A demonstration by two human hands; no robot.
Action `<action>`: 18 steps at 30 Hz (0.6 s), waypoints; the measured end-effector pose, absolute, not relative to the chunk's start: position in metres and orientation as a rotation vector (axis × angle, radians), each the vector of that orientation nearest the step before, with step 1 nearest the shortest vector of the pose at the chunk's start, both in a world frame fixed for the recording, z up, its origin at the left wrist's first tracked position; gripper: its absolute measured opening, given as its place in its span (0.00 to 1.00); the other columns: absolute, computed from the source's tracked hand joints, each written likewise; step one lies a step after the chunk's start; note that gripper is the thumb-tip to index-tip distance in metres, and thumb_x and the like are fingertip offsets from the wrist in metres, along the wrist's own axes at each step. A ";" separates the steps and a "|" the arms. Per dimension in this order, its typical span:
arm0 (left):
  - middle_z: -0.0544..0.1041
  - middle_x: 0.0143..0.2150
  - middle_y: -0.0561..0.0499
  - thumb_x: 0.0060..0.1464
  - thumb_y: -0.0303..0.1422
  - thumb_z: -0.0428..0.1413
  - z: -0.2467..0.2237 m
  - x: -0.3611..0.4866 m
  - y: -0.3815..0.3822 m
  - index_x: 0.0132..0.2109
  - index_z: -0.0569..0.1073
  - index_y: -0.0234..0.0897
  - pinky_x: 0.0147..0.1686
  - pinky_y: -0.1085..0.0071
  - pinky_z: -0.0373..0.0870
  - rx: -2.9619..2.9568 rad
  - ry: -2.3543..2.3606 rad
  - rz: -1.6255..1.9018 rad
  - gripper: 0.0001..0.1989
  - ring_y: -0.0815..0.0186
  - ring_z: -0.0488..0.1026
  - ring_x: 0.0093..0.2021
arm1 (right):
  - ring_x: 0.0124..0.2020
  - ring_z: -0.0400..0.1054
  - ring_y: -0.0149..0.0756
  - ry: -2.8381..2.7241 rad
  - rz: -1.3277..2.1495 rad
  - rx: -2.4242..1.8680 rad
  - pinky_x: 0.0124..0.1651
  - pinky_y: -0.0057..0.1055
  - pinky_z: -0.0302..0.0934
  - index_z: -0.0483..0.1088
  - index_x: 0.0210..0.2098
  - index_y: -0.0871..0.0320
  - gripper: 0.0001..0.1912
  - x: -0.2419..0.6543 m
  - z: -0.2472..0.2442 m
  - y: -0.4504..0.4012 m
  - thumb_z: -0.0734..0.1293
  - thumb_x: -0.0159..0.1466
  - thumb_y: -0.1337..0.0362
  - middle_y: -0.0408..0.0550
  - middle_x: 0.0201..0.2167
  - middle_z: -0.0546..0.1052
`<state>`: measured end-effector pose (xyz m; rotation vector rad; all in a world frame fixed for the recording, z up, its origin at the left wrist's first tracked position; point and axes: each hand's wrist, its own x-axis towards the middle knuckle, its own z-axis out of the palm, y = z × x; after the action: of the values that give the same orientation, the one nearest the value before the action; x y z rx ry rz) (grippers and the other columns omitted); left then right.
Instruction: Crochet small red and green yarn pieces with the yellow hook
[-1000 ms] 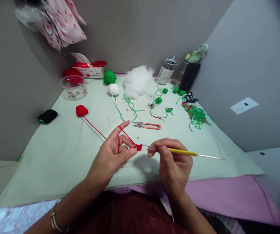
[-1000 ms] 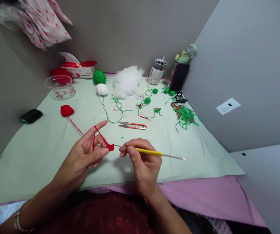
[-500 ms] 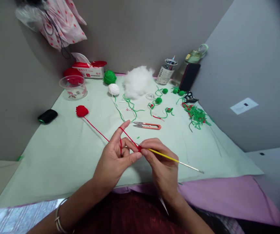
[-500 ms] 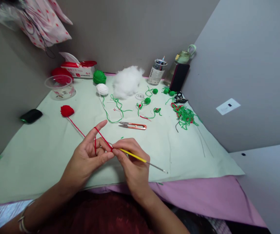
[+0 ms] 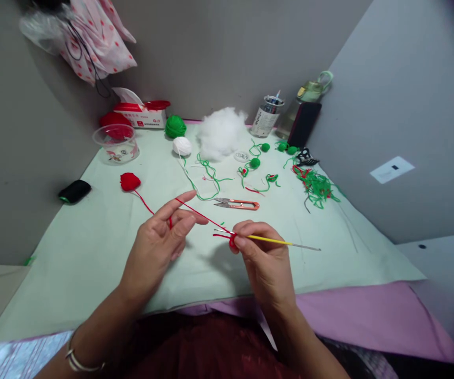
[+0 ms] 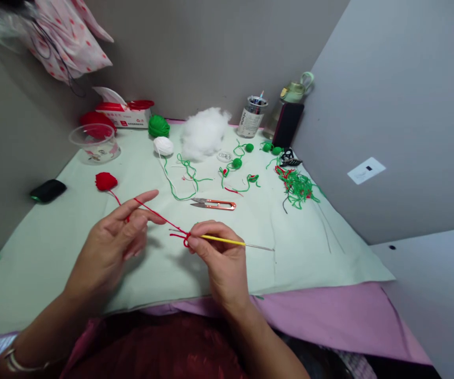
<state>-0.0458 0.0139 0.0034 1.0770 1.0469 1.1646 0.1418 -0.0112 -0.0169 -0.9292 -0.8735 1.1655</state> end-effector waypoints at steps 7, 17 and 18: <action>0.82 0.49 0.45 0.57 0.43 0.68 0.016 -0.093 0.050 0.36 0.85 0.44 0.41 0.66 0.72 1.781 1.436 1.067 0.09 0.55 0.76 0.46 | 0.29 0.71 0.30 -0.934 1.142 -0.967 0.35 0.29 0.69 0.80 0.32 0.52 0.05 0.150 -0.017 -0.012 0.79 0.59 0.65 0.41 0.31 0.81; 0.70 0.31 0.53 0.68 0.51 0.57 0.028 -0.040 0.042 0.33 0.74 0.42 0.40 0.64 0.71 1.538 0.996 1.224 0.20 0.63 0.69 0.34 | 0.30 0.72 0.31 -1.036 1.119 -0.908 0.34 0.27 0.68 0.82 0.33 0.51 0.05 0.155 -0.003 -0.017 0.79 0.61 0.68 0.42 0.31 0.80; 0.68 0.29 0.54 0.65 0.54 0.58 0.028 -0.033 0.043 0.32 0.74 0.40 0.34 0.66 0.71 1.424 0.861 1.072 0.23 0.66 0.65 0.29 | 0.30 0.72 0.30 -1.041 1.117 -0.898 0.34 0.27 0.68 0.82 0.33 0.50 0.06 0.157 -0.002 -0.017 0.78 0.61 0.68 0.41 0.31 0.80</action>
<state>-0.0332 0.0427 0.0275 1.4245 0.8607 1.0716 0.1571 -0.0173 -0.0016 -0.8975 -1.0409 1.1172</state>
